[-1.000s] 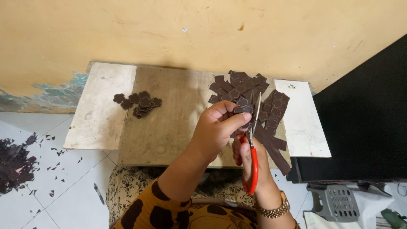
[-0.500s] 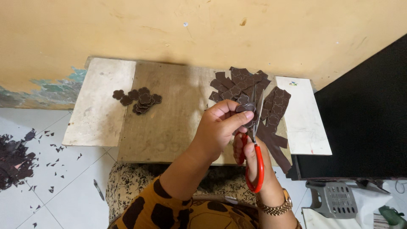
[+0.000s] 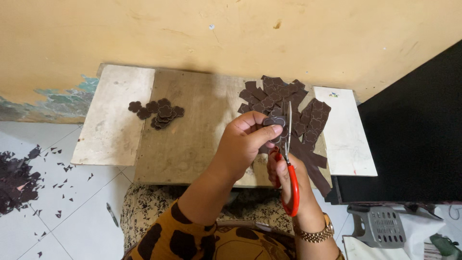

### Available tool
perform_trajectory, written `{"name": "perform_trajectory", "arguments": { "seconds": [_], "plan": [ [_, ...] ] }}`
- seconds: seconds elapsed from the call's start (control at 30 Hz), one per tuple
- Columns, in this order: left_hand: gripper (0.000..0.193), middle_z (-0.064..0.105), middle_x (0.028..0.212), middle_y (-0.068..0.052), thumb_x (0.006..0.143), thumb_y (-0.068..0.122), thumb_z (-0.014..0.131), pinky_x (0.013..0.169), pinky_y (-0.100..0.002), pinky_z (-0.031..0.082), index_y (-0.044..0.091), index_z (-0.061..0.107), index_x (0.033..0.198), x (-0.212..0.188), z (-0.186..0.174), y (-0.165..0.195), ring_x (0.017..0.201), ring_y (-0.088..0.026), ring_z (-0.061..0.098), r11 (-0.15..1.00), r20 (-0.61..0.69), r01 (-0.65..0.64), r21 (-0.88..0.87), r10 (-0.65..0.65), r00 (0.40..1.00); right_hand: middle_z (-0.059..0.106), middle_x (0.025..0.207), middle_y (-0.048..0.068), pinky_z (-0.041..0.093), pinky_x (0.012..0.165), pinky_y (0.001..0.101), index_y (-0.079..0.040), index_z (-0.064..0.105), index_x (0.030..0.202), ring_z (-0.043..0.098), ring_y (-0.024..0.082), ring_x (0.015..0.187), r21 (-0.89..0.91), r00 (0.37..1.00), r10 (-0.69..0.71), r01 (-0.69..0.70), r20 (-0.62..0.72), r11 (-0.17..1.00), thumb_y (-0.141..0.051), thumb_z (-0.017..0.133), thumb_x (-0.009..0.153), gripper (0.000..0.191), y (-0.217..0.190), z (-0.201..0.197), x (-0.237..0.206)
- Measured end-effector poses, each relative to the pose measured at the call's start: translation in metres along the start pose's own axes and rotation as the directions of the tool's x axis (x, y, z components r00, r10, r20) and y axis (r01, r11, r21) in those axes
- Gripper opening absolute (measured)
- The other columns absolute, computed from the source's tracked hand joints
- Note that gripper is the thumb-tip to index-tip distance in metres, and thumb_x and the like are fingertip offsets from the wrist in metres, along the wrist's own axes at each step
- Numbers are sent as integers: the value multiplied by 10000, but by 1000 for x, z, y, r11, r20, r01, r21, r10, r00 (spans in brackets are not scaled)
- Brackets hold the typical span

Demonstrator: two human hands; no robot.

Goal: The person cuts flower-shaped pieces from dark brown leather or fabric using red-handled scissors, following white drawn outlines on the material. They rotate the material while cutting around each shape, place finished cutouts in a pile on the cutting board, and drop scraps aside, continuing piece after piece.

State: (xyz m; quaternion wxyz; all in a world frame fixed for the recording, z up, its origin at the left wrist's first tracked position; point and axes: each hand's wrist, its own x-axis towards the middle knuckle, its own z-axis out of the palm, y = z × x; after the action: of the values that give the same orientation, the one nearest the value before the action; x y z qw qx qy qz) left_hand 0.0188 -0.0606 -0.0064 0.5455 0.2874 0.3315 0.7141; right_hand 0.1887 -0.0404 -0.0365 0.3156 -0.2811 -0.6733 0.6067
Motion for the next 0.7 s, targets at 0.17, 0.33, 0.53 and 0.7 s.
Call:
{"name": "perform_trajectory", "arguments": {
  "seconds": [0.17,0.33,0.53,0.7],
  "plan": [
    [93,670,807,-8,887,86,755,702,-249,498,53,668,889,0,-1,3,738,-86,587,999,-4,-37,34,37,999,400,701,-42,313,527,244,-77,503,853,382,84,602,4,999,32,-32,-13,999,-629,534,983,568,3,-2,0],
    [93,687,824,-10,872,103,745,711,-254,514,57,674,910,2,-3,4,749,-88,606,999,-17,-16,42,16,1000,433,694,-38,337,526,241,-82,522,836,407,81,602,-22,999,37,-38,-24,999,-634,545,964,567,5,-2,2],
    [99,690,850,-17,878,94,741,720,-259,523,51,668,928,5,-5,4,771,-91,619,999,-33,-2,54,3,999,431,677,-38,328,511,241,-75,536,832,395,78,583,-40,998,59,-60,-34,997,-648,559,948,585,7,-1,3],
    [116,703,883,-35,876,71,731,774,-278,553,34,659,959,7,-6,3,817,-104,658,1000,-52,-17,22,18,998,436,653,-42,322,498,242,-77,551,809,394,76,563,-69,995,84,-87,-45,994,-671,565,919,604,6,-3,4]
  ]
}}
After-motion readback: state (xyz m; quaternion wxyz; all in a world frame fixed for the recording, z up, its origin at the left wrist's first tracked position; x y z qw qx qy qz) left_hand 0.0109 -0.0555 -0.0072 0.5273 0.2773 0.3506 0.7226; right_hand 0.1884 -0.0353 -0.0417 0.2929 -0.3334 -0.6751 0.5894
